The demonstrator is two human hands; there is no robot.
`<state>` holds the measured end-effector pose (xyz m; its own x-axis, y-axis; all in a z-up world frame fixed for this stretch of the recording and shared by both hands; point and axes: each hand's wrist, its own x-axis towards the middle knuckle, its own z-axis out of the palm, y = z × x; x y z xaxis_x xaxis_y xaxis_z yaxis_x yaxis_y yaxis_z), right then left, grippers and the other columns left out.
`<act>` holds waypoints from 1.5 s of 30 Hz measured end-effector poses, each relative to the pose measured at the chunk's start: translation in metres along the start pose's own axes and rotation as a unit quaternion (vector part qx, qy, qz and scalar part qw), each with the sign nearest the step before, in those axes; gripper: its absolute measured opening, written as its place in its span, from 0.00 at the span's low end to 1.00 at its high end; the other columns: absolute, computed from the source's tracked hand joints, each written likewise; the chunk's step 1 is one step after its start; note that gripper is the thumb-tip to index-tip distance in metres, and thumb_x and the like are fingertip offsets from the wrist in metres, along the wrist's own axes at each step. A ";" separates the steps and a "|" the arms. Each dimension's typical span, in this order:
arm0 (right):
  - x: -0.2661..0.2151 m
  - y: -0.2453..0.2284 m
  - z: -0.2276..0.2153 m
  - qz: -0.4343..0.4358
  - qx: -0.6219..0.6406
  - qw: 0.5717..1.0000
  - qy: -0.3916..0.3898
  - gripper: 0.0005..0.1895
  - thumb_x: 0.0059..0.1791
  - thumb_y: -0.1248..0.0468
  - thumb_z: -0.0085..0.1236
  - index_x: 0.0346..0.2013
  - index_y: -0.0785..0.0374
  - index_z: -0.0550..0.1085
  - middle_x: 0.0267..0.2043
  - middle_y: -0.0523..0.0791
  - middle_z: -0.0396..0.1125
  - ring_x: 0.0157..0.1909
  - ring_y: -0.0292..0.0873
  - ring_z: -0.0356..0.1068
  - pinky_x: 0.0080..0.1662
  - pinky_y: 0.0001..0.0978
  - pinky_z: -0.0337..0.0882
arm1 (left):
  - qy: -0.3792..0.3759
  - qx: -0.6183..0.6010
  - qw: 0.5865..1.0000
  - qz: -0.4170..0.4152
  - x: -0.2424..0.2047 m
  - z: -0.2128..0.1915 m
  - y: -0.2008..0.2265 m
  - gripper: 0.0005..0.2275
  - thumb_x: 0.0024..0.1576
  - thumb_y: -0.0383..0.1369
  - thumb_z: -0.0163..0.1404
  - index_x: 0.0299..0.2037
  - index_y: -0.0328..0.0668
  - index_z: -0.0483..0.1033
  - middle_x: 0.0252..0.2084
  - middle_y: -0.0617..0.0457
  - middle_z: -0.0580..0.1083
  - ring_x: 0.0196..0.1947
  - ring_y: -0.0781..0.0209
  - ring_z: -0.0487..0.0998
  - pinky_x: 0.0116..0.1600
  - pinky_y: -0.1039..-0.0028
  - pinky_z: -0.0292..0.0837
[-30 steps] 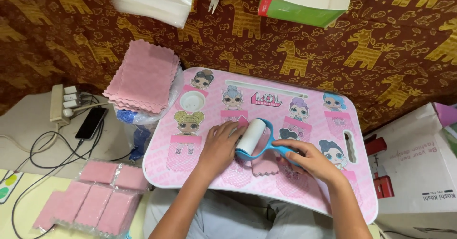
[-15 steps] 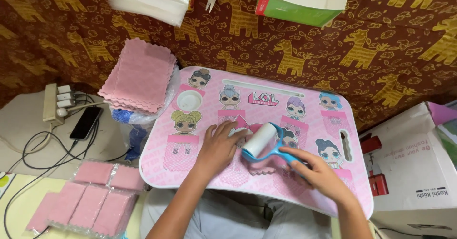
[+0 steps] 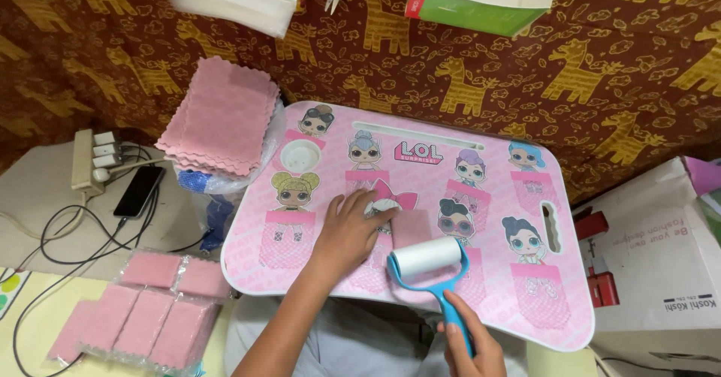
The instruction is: The person cleans pieces of fabric using a lint roller and places them into small plastic bags.
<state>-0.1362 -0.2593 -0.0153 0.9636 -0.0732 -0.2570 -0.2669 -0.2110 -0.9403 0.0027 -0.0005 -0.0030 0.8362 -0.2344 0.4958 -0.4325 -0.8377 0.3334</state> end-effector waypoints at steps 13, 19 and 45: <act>0.038 -0.094 0.045 -0.031 -0.005 0.999 0.009 0.25 0.52 0.64 0.49 0.65 0.55 0.71 0.34 0.47 0.77 0.18 0.35 0.59 0.20 0.27 0.56 | 0.070 -0.047 0.996 -0.036 -0.002 0.003 -0.004 0.21 0.52 0.25 0.48 0.59 0.37 0.73 0.59 0.43 0.72 0.61 0.44 0.71 0.65 0.57 0.64; 0.022 -0.078 0.039 -0.025 -0.024 0.999 0.009 0.25 0.51 0.63 0.49 0.65 0.54 0.72 0.30 0.46 0.73 0.19 0.36 0.61 0.21 0.27 0.56 | 0.036 -0.056 0.998 -0.008 0.000 -0.006 0.000 0.25 0.51 0.26 0.48 0.62 0.46 0.72 0.61 0.45 0.70 0.62 0.46 0.69 0.65 0.58 0.60; 0.041 -0.257 -0.063 -0.553 -0.403 0.696 0.217 0.25 0.51 0.65 0.62 0.60 0.67 0.66 0.40 0.47 0.71 0.37 0.43 0.68 0.43 0.35 0.67 | -0.048 -0.045 0.998 -0.022 -0.001 -0.013 0.007 0.22 0.51 0.31 0.46 0.56 0.53 0.79 0.61 0.47 0.70 0.64 0.48 0.64 0.66 0.52 0.52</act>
<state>-0.0290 -0.2693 0.2294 0.5372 0.3194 0.7806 0.5454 -0.8376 -0.0326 -0.0057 -0.0001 0.0090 0.8819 -0.2471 0.4016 -0.4188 -0.8018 0.4262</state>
